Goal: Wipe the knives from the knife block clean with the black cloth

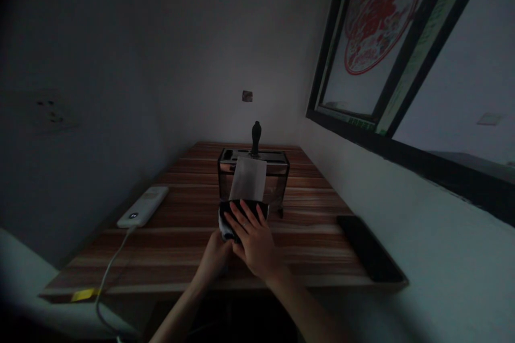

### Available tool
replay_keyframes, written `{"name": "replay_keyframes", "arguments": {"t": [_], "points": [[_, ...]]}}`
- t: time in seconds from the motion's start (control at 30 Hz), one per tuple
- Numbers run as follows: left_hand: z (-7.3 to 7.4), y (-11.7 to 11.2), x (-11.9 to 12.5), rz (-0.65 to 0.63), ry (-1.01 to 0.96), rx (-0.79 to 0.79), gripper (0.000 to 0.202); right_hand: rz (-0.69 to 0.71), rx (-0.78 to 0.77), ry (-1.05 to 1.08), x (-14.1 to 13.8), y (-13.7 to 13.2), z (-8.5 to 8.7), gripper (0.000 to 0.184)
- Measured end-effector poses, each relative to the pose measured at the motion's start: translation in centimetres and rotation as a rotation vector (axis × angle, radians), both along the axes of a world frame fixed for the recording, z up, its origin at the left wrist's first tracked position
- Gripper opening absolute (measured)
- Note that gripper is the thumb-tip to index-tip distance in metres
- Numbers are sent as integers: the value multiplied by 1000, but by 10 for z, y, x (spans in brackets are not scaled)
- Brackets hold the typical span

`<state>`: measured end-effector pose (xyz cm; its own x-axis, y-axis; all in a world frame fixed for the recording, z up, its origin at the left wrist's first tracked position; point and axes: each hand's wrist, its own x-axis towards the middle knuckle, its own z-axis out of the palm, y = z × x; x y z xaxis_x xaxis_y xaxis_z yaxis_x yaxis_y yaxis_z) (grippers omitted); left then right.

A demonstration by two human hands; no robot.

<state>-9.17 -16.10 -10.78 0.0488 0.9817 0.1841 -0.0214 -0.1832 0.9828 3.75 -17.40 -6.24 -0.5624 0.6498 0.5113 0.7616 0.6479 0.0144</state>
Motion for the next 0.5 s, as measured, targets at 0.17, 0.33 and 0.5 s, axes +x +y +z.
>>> {"name": "replay_keyframes", "arguments": {"t": [0.17, 0.33, 0.5], "points": [[-4, -3, -3, 83, 3, 26, 35, 26, -53, 19, -5, -14, -15, 57], [-5, -1, -4, 67, 11, 23, 33, 19, -35, 25, -6, -15, -15, 57], [-6, 2, -2, 33, -15, -16, 30, 4, -10, 19, -6, -6, -9, 57]]}}
